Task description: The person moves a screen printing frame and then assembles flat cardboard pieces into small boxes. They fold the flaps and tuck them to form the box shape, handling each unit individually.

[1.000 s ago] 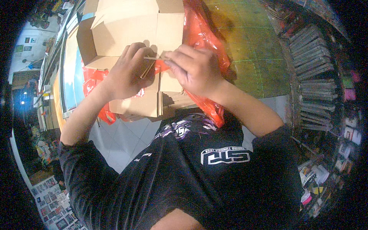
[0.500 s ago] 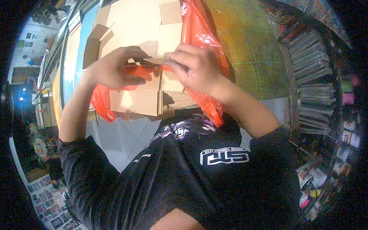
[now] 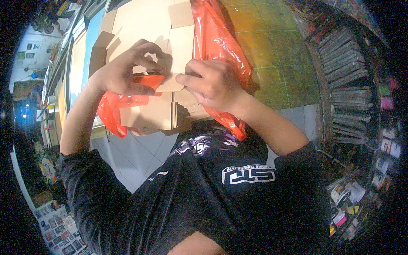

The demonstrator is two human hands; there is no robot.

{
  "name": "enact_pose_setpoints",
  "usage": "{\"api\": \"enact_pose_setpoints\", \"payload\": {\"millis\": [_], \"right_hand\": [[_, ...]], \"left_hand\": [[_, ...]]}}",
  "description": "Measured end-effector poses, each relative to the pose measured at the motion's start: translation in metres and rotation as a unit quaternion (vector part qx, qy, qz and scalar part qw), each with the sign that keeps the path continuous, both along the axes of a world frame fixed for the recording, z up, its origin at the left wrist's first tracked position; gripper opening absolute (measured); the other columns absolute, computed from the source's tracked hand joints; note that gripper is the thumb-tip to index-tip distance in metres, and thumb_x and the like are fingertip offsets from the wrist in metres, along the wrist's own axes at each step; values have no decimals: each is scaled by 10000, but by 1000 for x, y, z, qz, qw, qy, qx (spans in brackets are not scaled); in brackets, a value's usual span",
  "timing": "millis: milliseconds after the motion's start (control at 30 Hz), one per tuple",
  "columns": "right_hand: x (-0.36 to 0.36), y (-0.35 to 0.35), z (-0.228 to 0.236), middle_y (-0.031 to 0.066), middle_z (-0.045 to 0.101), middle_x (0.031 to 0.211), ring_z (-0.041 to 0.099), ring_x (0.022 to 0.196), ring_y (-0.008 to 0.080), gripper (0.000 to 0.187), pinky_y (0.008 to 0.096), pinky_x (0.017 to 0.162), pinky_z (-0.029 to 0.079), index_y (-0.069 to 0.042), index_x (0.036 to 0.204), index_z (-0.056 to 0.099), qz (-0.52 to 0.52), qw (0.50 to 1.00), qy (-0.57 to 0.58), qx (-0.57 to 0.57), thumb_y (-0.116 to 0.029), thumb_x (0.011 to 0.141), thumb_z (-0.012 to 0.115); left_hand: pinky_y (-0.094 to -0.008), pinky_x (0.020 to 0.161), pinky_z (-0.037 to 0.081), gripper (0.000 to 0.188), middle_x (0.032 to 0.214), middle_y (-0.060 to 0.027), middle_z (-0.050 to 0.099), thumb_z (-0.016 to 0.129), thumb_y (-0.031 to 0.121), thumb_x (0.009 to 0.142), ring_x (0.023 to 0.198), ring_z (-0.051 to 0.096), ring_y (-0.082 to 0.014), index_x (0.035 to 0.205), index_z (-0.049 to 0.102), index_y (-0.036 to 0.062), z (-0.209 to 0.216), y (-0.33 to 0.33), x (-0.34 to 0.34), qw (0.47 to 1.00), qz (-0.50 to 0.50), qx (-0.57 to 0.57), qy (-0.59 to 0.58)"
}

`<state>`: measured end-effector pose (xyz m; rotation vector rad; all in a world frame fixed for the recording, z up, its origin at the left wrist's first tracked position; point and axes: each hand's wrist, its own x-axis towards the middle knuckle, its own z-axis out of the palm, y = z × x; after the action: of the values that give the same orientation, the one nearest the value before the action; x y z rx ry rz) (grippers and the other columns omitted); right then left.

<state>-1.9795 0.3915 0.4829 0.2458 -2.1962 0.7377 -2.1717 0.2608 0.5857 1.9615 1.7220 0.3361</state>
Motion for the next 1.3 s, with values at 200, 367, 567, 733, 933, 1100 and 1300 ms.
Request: {"api": "enact_pose_setpoints", "payload": {"millis": [200, 367, 567, 733, 933, 1100, 1300], "right_hand": [[0, 1, 6, 77, 574, 759, 576, 607, 218, 299, 310, 522, 451, -43, 877, 637, 3, 1000, -13, 0, 23, 588, 683], [-3, 1, 5, 64, 560, 749, 580, 589, 244, 184, 349, 521, 460, -58, 855, 642, -13, 999, 5, -45, -106, 684, 690], [-2, -1, 4, 65, 561, 743, 583, 593, 245, 170, 345, 525, 463, -57, 864, 646, -28, 999, 2, -37, -79, 697, 671], [-2, -4, 8, 68, 557, 740, 585, 596, 253, 138, 351, 521, 461, -58, 850, 638, -51, 998, -19, -41, -88, 715, 647], [-1, -8, 14, 86, 533, 719, 580, 586, 264, 104, 366, 515, 459, -43, 814, 615, -78, 995, -51, -42, -92, 725, 639], [-2, -5, 6, 85, 533, 718, 575, 577, 265, 113, 360, 508, 463, -37, 810, 615, -52, 995, -30, -81, -90, 721, 659], [0, -4, 5, 79, 550, 737, 583, 583, 256, 134, 349, 507, 464, -36, 834, 629, -53, 996, -13, -66, -89, 717, 668]], "left_hand": [[-386, 873, 411, 403, 1101, -141, 522, 782, 226, 499, 1047, 464, -303, 858, 695, 66, 8, 8, -8, 991, -58, 63, 104], [-384, 907, 402, 403, 1138, -150, 511, 745, 147, 507, 1091, 447, -304, 902, 693, 79, 4, -1, -6, 995, 0, 80, 53], [-374, 899, 427, 359, 1174, -131, 511, 684, 15, 590, 1100, 458, -289, 937, 692, 110, -5, -1, 0, 998, -24, 30, 39], [-377, 894, 429, 342, 1177, -108, 515, 675, 19, 586, 1097, 450, -296, 916, 694, 106, -8, -3, 3, 991, -13, 96, 94], [-373, 875, 445, 396, 1195, -95, 501, 660, 7, 578, 1092, 446, -297, 962, 679, 105, -8, -4, 4, 981, -16, 122, 149], [-312, 800, 505, 405, 1194, -92, 503, 631, -47, 609, 1090, 455, -262, 992, 666, 82, -11, -3, 8, 998, -25, 45, 45], [-311, 817, 499, 385, 1193, -94, 506, 624, -61, 585, 1120, 439, -269, 940, 682, 78, -10, -3, 7, 999, 6, 30, 18]]}}
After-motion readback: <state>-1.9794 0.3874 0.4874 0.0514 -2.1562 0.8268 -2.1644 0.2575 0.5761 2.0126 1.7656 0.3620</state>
